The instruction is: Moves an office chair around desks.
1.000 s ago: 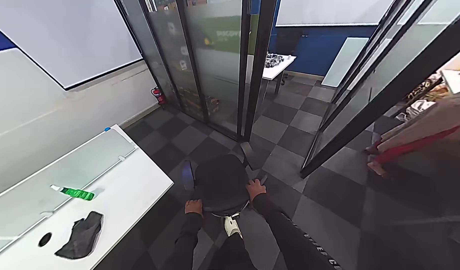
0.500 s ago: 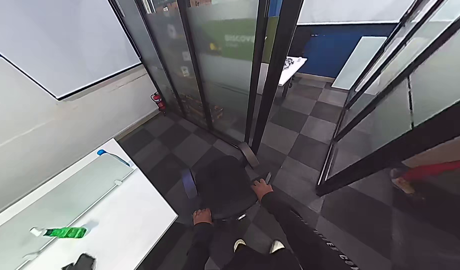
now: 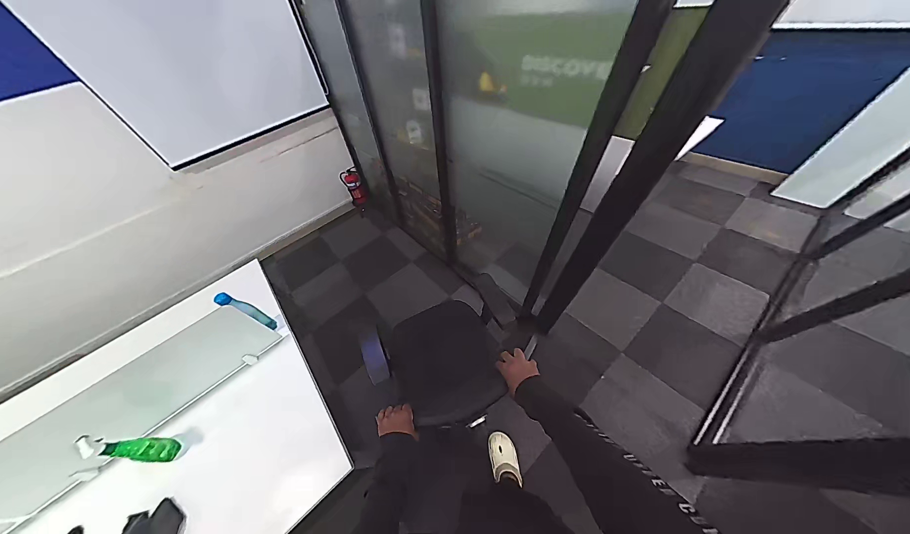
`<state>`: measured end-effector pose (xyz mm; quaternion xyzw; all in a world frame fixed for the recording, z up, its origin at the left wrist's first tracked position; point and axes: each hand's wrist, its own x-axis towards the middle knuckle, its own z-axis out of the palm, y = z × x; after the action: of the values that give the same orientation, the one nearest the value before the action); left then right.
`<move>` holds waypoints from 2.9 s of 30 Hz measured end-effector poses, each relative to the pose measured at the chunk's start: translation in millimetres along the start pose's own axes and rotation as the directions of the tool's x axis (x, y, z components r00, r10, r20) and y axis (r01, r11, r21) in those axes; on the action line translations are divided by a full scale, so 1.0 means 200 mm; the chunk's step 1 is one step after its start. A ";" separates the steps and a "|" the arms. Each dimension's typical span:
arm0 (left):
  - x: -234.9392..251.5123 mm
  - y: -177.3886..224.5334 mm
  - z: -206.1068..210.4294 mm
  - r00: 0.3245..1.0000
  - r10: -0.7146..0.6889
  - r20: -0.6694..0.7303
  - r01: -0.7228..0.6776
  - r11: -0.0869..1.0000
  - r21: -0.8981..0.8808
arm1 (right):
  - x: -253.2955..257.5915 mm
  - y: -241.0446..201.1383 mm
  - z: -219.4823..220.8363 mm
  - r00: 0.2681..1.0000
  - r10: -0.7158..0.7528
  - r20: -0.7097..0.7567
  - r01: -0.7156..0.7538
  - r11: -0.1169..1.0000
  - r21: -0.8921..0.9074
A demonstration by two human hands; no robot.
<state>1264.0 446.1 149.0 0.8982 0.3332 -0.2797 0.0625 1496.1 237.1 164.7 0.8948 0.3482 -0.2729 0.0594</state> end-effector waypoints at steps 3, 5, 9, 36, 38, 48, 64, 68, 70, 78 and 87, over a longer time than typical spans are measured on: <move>0.18 -0.01 -0.14 0.999 -0.030 0.012 0.030 0.999 -0.017 | 0.24 -0.01 -0.14 0.999 -0.041 -0.009 0.041 0.999 0.010; 0.32 -0.02 -0.22 0.998 -0.060 0.016 0.060 0.998 -0.024 | 0.42 -0.02 -0.24 0.998 -0.064 -0.011 0.064 0.998 0.002; 0.60 -0.06 -0.41 0.988 -0.139 0.064 0.141 0.989 -0.039 | 0.75 -0.09 -0.46 0.992 -0.117 -0.034 0.117 0.993 -0.008; 2.32 -1.16 -1.42 0.915 -0.367 0.169 0.394 0.903 -0.173 | 2.66 -1.24 -1.56 0.962 -0.272 -0.006 0.268 0.953 -0.141; 2.38 -1.24 -1.48 0.915 -0.368 0.167 0.395 0.901 -0.180 | 2.76 -1.32 -1.60 0.958 -0.286 0.005 0.283 0.947 -0.151; 2.81 -1.61 -1.75 0.908 -0.392 0.145 0.417 0.871 -0.258 | 3.35 -1.72 -1.96 0.918 -0.393 0.057 0.394 0.884 -0.251; 3.58 -2.07 -2.15 0.779 -0.562 0.277 0.626 0.709 -0.323 | 4.41 -2.37 -2.56 0.790 -0.596 0.141 0.610 0.744 -0.272; 3.74 -2.18 -2.24 0.772 -0.568 0.285 0.636 0.683 -0.359 | 4.64 -2.53 -2.66 0.779 -0.611 0.141 0.622 0.721 -0.306; 3.84 -2.25 -2.30 0.772 -0.571 0.281 0.636 0.682 -0.361 | 4.75 -2.62 -2.74 0.777 -0.611 0.153 0.625 0.717 -0.309; 4.27 -2.56 -2.56 0.774 -0.582 0.251 0.629 0.659 -0.412 | 5.24 -2.96 -3.00 0.773 -0.622 0.129 0.620 0.695 -0.364; 4.73 -2.96 -2.91 0.771 -0.570 0.284 0.632 0.636 -0.443 | 5.71 -3.38 -3.30 0.799 -0.591 0.109 0.586 0.728 -0.356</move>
<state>1745.6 1608.9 164.5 0.6665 0.6708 -0.2370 0.2228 2043.2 1614.1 174.0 0.7117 0.6591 -0.2012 0.1364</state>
